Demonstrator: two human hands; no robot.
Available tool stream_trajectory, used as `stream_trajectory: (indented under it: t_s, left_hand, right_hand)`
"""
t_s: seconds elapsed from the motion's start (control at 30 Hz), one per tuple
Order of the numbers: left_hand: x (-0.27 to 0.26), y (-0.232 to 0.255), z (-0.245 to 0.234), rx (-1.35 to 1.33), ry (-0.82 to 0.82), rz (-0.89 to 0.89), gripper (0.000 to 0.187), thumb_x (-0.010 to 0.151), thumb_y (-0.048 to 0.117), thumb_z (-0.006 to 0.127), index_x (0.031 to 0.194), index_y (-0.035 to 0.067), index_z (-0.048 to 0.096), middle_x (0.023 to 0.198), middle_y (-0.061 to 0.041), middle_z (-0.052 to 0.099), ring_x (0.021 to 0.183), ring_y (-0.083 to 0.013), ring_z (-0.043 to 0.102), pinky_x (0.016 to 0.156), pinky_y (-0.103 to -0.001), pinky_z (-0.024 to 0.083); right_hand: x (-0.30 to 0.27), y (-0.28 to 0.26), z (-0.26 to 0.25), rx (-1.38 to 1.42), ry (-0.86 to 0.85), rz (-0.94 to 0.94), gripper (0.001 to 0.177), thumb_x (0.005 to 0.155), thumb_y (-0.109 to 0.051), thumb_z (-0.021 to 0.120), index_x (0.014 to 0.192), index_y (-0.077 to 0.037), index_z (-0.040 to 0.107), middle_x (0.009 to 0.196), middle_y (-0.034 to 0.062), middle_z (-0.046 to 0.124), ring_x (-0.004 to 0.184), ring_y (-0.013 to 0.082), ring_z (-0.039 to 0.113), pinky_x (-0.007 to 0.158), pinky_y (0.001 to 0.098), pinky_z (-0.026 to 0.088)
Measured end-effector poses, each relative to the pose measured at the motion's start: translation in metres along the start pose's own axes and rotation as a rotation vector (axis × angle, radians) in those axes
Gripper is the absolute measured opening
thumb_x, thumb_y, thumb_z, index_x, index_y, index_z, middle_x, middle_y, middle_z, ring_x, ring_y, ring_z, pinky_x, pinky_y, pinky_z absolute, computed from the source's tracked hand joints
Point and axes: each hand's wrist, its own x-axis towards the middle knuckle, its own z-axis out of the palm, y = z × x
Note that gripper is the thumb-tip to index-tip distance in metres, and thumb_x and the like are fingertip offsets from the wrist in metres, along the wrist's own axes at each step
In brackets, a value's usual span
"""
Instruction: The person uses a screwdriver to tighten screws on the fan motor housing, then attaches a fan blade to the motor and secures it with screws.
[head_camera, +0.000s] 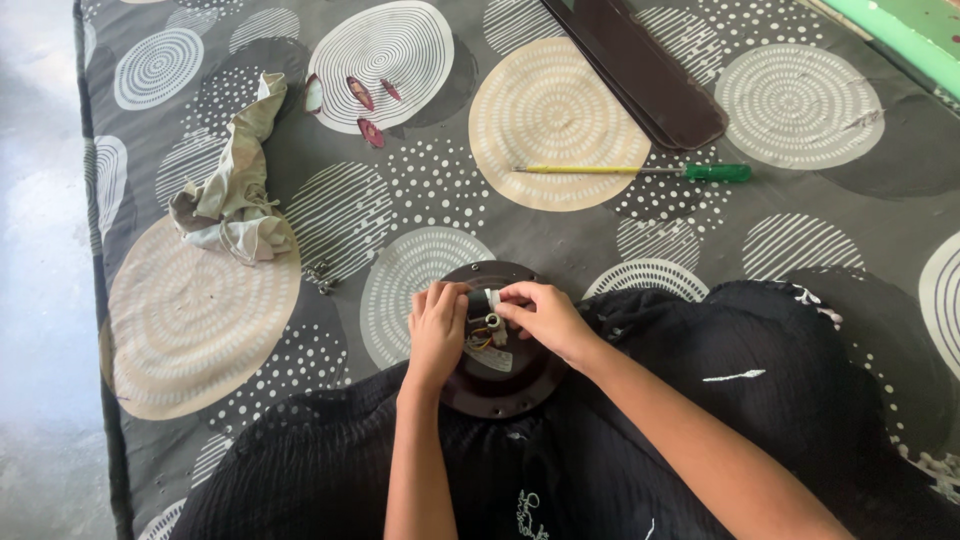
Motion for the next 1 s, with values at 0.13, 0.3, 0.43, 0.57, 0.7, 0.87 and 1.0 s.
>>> stream_trajectory:
  t_s: [0.13,0.3,0.43,0.57,0.7,0.87,1.0]
  left_hand:
    - [0.002,-0.001,0.002,-0.054,-0.037,-0.011,0.023,0.102,0.022,0.050,0.112,0.015,0.069,0.118,0.000,0.063,0.118,-0.0287,0.050,0.100,-0.045,0.036]
    - [0.002,0.006,-0.001,-0.041,-0.012,0.041,0.021,0.100,0.019,0.054,0.111,0.014,0.071,0.115,-0.002,0.064,0.115,-0.0299,0.051,0.098,-0.045,0.039]
    - [0.001,0.012,-0.003,-0.040,0.011,0.083,0.019,0.099,0.015,0.057,0.111,0.012,0.071,0.114,-0.005,0.065,0.106,-0.0316,0.055,0.093,-0.044,0.046]
    - [0.004,0.018,-0.005,-0.039,0.017,0.132,0.018,0.099,0.012,0.058,0.112,0.010,0.070,0.112,-0.008,0.064,0.104,-0.0323,0.056,0.091,-0.043,0.047]
    - [0.004,0.019,-0.005,0.004,-0.004,0.166,0.018,0.099,0.013,0.057,0.113,0.008,0.068,0.110,-0.009,0.063,0.103,-0.0320,0.056,0.090,-0.043,0.046]
    - [0.004,0.016,0.000,0.017,0.001,0.180,0.018,0.100,0.011,0.055,0.113,0.007,0.067,0.111,-0.009,0.061,0.103,-0.0318,0.055,0.089,-0.043,0.044]
    - [0.006,0.012,0.013,-0.112,0.103,0.047,0.018,0.100,0.012,0.056,0.107,0.008,0.072,0.107,-0.007,0.065,0.102,-0.0299,0.056,0.092,-0.041,0.045]
  right_hand:
    - [-0.002,-0.004,-0.002,0.051,-0.024,0.067,0.028,0.092,-0.016,0.071,0.115,0.000,0.074,0.100,0.0070,0.078,0.088,0.0117,0.072,0.076,0.0269,0.060]
    - [-0.015,-0.002,0.004,0.213,0.003,-0.068,0.032,0.091,-0.002,0.065,0.122,0.002,0.070,0.104,0.0079,0.078,0.094,0.0121,0.072,0.086,0.0281,0.059]
    - [-0.029,0.001,0.014,0.122,0.080,-0.079,0.040,0.091,-0.001,0.063,0.131,-0.003,0.067,0.109,0.0052,0.078,0.096,0.0106,0.072,0.087,0.0270,0.057]
    - [-0.032,-0.001,0.020,-0.079,0.188,-0.185,0.042,0.091,-0.004,0.065,0.132,-0.001,0.063,0.108,0.0105,0.077,0.093,0.0150,0.074,0.083,0.0283,0.058]
    - [-0.032,-0.003,0.025,-0.287,0.252,-0.209,0.039,0.090,-0.005,0.065,0.129,0.000,0.065,0.095,0.0170,0.073,0.078,0.0258,0.073,0.069,0.0345,0.055]
    - [-0.029,-0.014,0.026,-0.460,0.347,-0.399,0.026,0.092,-0.006,0.065,0.115,0.004,0.070,0.092,0.0186,0.071,0.078,0.0320,0.070,0.067,0.0389,0.054]
    - [-0.015,-0.020,0.009,-0.354,0.207,-0.136,0.022,0.092,-0.016,0.067,0.109,-0.002,0.071,0.099,0.0123,0.077,0.087,0.0225,0.077,0.081,0.0352,0.060]
